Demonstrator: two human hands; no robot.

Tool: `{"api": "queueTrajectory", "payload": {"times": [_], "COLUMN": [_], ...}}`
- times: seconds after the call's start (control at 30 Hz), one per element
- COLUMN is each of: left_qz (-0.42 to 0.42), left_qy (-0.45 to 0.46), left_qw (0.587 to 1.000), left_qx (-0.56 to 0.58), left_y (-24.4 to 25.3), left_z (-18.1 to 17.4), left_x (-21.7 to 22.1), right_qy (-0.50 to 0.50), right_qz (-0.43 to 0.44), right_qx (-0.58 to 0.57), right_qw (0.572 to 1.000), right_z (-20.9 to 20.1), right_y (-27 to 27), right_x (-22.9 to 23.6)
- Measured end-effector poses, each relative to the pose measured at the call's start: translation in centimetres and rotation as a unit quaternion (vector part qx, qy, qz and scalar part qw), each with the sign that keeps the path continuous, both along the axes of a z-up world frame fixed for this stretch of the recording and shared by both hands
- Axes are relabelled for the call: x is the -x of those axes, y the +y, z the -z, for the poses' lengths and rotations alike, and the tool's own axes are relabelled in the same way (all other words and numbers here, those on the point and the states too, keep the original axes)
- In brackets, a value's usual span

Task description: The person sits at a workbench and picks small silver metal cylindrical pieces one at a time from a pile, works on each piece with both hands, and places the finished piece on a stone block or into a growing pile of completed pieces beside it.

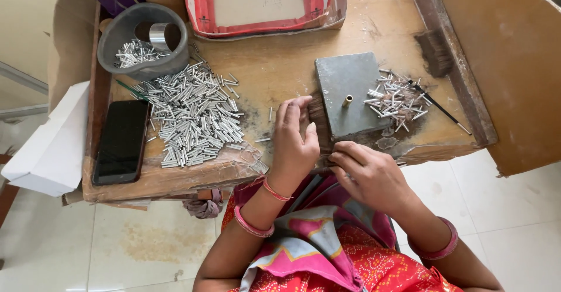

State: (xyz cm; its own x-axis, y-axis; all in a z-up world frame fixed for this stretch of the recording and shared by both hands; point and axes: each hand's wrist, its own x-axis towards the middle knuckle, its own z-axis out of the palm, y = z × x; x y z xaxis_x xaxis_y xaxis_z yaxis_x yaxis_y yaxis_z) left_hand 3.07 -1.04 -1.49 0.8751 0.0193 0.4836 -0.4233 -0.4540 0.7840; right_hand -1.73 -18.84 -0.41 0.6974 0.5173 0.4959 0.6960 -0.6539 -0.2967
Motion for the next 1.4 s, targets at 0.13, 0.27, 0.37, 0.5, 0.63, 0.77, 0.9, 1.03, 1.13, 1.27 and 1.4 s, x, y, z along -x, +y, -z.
{"api": "queueTrajectory", "payload": {"times": [0.13, 0.27, 0.37, 0.5, 0.63, 0.77, 0.9, 1.03, 1.13, 1.27, 1.4], "left_qz": [0.062, 0.074, 0.045, 0.096, 0.254, 0.278, 0.257, 0.199, 0.173, 0.146, 0.129], "left_qy": [0.017, 0.05, 0.027, 0.009, -0.005, -0.031, -0.058, -0.033, -0.039, -0.097, -0.1], "left_qw": [0.991, 0.984, 0.994, 0.994, 0.967, 0.96, 0.964, 0.978, 0.982, 0.983, 0.985], "left_qx": [0.116, 0.154, 0.092, 0.058, 0.017, 0.01, 0.022, 0.055, 0.069, 0.054, 0.056], "left_y": [-0.2, -0.1, 0.2, 1.2, 1.9, 2.2, 2.1, 1.6, 1.2, 0.6, 0.3], "left_z": [1.4, 1.1, -0.2, -1.5, -4.4, -4.0, -3.0, -2.3, -2.2, -2.5, -2.2], "left_x": [-0.6, -0.1, 1.3, 3.5, 5.2, 5.3, 5.2, 5.3, 5.6, 6.4, 6.7], "right_qy": [-0.006, -0.056, -0.07, 0.024, 0.313, 0.559, 0.59, 0.448, 0.18, -0.097, -0.166], "right_qz": [-0.008, 0.004, 0.022, 0.047, -0.037, -0.106, -0.133, -0.096, -0.029, 0.034, 0.039], "right_qx": [-0.012, -0.053, -0.091, -0.168, -0.373, -0.463, -0.447, -0.419, -0.321, -0.21, -0.179], "right_qw": [1.0, 0.997, 0.993, 0.984, 0.873, 0.679, 0.659, 0.784, 0.929, 0.972, 0.969], "right_z": [1.3, 3.8, 4.1, 3.4, 3.9, 4.1, 4.0, 0.6, -1.0, -0.7, -0.2], "right_y": [-0.4, -0.3, 0.1, -0.3, -2.3, -3.5, -3.3, -0.8, 0.5, 0.9, 1.3], "right_x": [0.2, 0.8, 0.9, 0.8, -0.3, -1.0, -0.6, 0.7, 1.4, 1.9, 1.7]}}
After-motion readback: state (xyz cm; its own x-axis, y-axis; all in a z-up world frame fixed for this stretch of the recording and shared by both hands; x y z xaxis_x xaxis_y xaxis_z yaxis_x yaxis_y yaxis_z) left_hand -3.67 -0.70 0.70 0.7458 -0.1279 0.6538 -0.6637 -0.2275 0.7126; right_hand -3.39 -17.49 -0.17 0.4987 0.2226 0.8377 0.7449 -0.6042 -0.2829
